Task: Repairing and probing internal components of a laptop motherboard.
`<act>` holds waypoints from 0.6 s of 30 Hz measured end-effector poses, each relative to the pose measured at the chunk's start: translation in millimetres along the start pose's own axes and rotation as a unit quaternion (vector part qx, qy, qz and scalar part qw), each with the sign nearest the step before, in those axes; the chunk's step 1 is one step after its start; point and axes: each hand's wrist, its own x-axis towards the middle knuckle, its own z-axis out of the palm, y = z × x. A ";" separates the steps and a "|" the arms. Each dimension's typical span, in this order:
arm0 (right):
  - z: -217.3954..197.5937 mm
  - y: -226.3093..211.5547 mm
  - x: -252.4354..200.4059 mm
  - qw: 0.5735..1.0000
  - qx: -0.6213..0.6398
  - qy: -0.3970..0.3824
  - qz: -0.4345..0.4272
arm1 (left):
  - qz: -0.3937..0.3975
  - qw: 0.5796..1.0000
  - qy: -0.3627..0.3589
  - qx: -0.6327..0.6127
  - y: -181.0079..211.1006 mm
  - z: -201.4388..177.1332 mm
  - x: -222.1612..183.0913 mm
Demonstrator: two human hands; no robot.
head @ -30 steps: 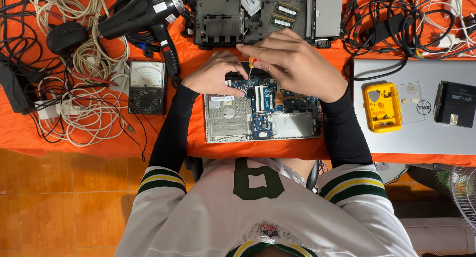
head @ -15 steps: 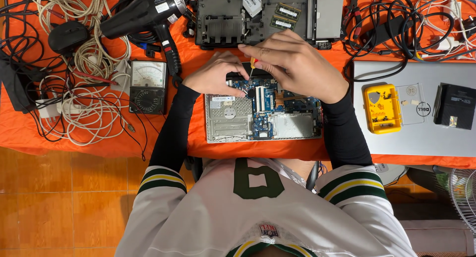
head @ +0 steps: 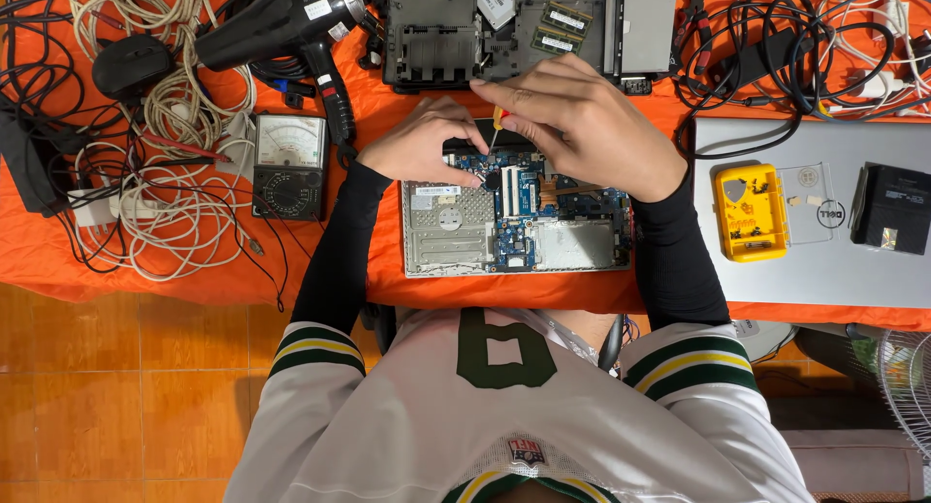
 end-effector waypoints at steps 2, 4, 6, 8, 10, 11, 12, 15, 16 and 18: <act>0.2 0.8 -0.7 1.000 0.002 0.002 0.004 | 0.002 1.000 0.002 -0.003 -3.8 2.1 0.1; 1.0 3.7 -2.6 1.000 -0.002 0.011 -0.018 | 0.015 1.000 0.007 0.002 -9.9 6.4 0.2; 2.1 5.9 -4.1 1.000 0.001 0.001 -0.013 | 0.013 1.000 0.002 0.000 -14.4 8.8 1.9; 3.2 6.5 -4.4 1.000 0.004 -0.009 -0.009 | 0.009 1.000 -0.003 -0.002 -14.8 9.7 1.6; 3.0 5.9 -3.3 1.000 -0.003 -0.014 -0.002 | 0.009 1.000 -0.007 0.006 -11.3 7.3 2.0; 2.6 4.7 -2.8 1.000 0.000 -0.015 -0.001 | 0.007 1.000 -0.008 0.004 -9.6 6.3 0.8; 2.0 3.5 -2.3 1.000 -0.003 -0.018 0.002 | 0.017 1.000 0.000 0.008 -7.7 5.1 -0.2; 1.4 3.4 -2.6 1.000 -0.002 -0.014 -0.007 | 0.036 0.999 0.014 0.012 -10.2 6.0 0.4; 1.7 3.7 -3.2 1.000 0.003 -0.008 -0.020 | 0.045 0.999 0.020 0.013 -12.2 7.3 0.6; 2.8 5.6 -4.3 1.000 0.000 -0.002 -0.031 | 0.049 0.998 0.022 0.014 -14.0 8.4 0.6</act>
